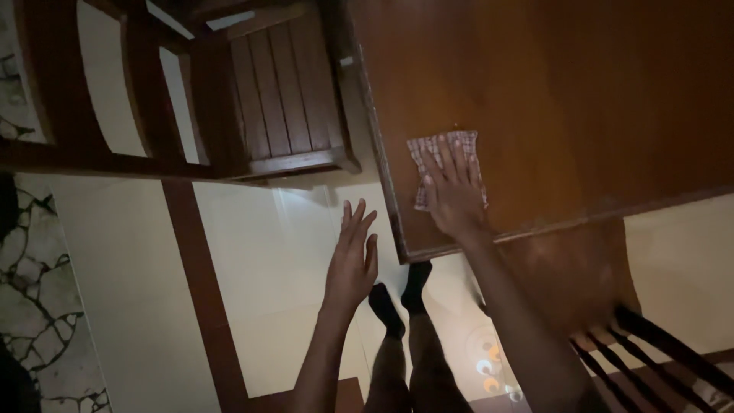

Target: Wiping a wooden dining table with a cloth.

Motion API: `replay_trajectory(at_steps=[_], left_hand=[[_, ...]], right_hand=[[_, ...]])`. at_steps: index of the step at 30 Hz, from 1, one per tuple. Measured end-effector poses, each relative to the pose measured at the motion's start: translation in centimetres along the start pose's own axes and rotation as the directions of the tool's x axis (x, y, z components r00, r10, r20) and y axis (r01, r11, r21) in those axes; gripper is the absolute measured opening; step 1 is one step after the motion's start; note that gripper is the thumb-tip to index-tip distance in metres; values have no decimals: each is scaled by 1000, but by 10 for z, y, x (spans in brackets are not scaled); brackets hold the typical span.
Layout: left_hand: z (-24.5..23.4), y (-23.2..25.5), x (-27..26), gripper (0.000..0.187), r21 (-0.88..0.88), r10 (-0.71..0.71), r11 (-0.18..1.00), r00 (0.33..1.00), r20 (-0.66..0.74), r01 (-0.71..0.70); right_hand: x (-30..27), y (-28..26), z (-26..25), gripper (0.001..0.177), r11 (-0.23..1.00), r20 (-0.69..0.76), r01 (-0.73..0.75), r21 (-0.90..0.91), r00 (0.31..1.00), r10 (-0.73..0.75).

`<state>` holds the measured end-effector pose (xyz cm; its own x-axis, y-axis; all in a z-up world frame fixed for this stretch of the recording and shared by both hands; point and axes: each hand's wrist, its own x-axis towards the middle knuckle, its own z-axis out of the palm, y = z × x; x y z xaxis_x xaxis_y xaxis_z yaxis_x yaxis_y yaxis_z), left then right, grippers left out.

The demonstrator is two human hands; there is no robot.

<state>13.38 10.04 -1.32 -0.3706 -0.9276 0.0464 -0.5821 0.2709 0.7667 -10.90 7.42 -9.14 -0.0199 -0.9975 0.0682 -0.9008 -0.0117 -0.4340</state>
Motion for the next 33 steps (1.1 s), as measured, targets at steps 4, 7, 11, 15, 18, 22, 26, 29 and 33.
replay_trajectory(at_steps=[4,7,11,15,18,22,26,29,33], left_hand=[[-3,-1,-12,39,16,31,999,1000,-3,-31],[-1,-4,-19,38,-38,4,999,1000,3,-4],[-2,-1,-28,39,-40,-3,999,1000,14,3],[-5,-3,-31,39,-46,0,999,1000,6,0],[-7,-12,-30,39,-62,6,998,1000,8,-5],[-13,-16,-23,39,-57,-34,998,999,27,36],[-18,-16,-15,39,-47,-14,999,1000,3,15],[-22,-19,-4,39,-38,5,999,1000,-26,-6],[-27,-20,13,40,-42,-52,998,999,-11,52]], right_hand=[[-24,-7,5,55,999,7,-43,-6,999,43],[-46,-14,5,55,999,-5,-27,-22,1000,27],[-72,-29,5,54,998,-29,-44,-42,999,43],[-88,-50,9,55,995,-31,-36,-91,999,33],[-90,-63,12,54,999,-10,-27,-20,1000,27],[-75,-70,21,54,999,11,-28,-35,1000,29],[-52,-73,24,56,998,22,-44,-43,999,45],[-33,-73,23,57,999,14,-31,-44,999,32],[-14,-69,23,58,995,29,-15,-97,999,18]])
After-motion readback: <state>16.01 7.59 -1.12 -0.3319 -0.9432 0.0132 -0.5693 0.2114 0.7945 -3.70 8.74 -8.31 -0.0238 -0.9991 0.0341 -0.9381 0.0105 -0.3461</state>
